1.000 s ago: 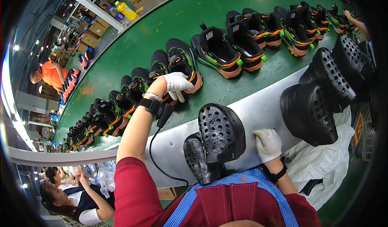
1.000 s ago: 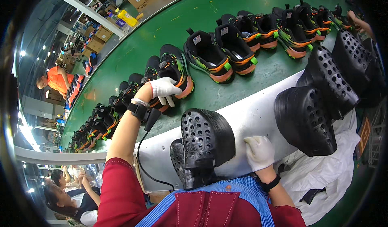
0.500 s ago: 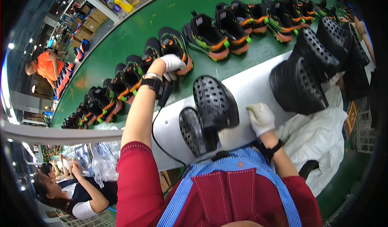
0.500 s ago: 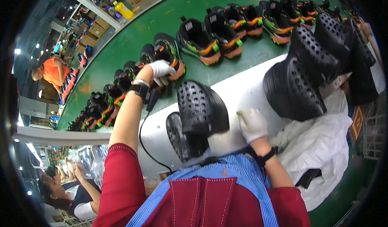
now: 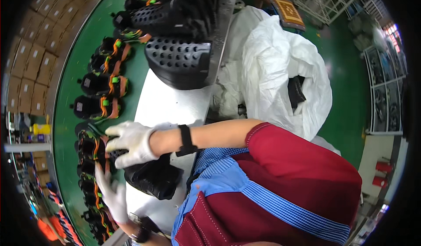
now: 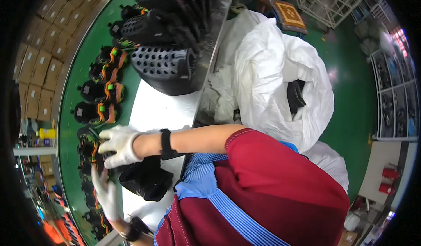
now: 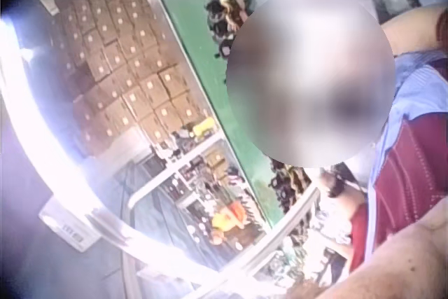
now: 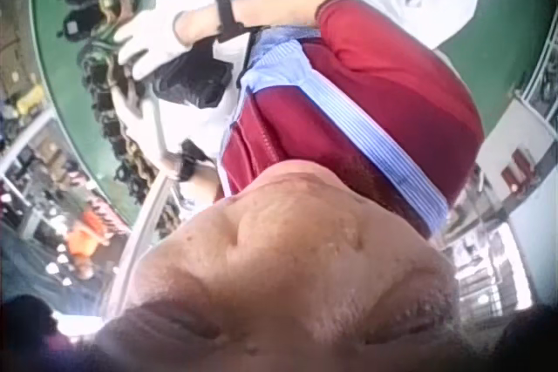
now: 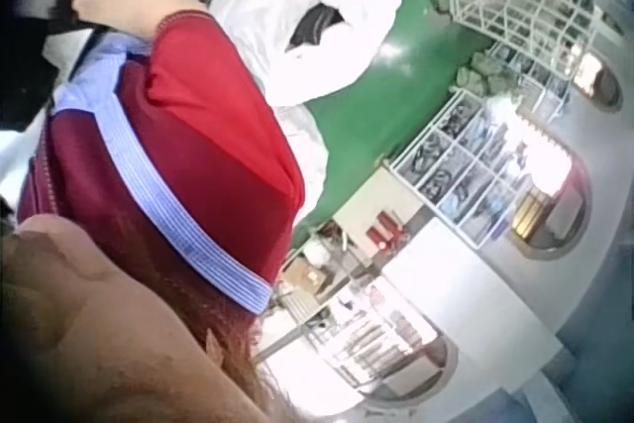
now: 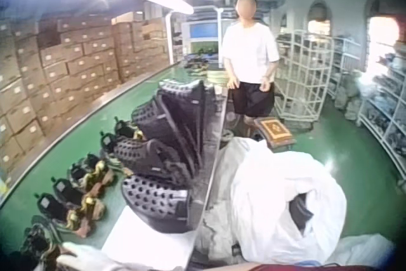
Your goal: The worker is inspecting and assembling black shoe components on a production line.
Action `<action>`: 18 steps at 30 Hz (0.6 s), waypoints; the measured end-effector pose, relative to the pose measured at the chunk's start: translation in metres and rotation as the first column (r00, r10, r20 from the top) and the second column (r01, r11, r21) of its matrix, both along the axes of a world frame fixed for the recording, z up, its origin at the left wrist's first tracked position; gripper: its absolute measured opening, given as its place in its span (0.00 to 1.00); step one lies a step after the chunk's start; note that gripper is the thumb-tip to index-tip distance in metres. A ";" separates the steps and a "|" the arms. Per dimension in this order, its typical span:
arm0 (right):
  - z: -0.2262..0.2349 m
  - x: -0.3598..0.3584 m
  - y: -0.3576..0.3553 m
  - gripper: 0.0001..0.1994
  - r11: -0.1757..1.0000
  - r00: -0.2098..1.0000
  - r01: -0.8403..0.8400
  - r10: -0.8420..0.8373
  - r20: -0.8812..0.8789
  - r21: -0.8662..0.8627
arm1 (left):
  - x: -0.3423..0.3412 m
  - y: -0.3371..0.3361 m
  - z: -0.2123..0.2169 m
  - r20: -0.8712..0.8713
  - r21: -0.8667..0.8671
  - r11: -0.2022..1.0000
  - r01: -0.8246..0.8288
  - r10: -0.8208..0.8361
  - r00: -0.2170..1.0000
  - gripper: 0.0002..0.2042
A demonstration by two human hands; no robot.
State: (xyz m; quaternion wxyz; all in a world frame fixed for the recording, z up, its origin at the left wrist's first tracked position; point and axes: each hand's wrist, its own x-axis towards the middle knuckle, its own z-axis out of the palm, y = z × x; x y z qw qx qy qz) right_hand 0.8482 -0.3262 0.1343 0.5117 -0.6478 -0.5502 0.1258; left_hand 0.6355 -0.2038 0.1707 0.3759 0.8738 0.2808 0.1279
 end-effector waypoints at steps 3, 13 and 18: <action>0.006 -0.003 0.001 0.25 0.989 0.998 -0.047 0.042 -0.041 -0.139 | -0.020 -0.054 0.002 -0.049 0.141 0.962 0.235 -0.231 0.972 0.49; 0.018 -0.003 -0.037 0.22 0.984 0.998 0.054 -0.057 -0.016 -0.172 | -0.007 -0.071 -0.018 -0.027 -0.163 0.981 0.103 -0.108 0.994 0.53; 0.015 -0.008 -0.052 0.18 0.977 0.987 0.162 -0.163 0.002 -0.138 | 0.002 -0.068 0.005 -0.134 0.066 0.967 0.246 -0.236 0.962 0.43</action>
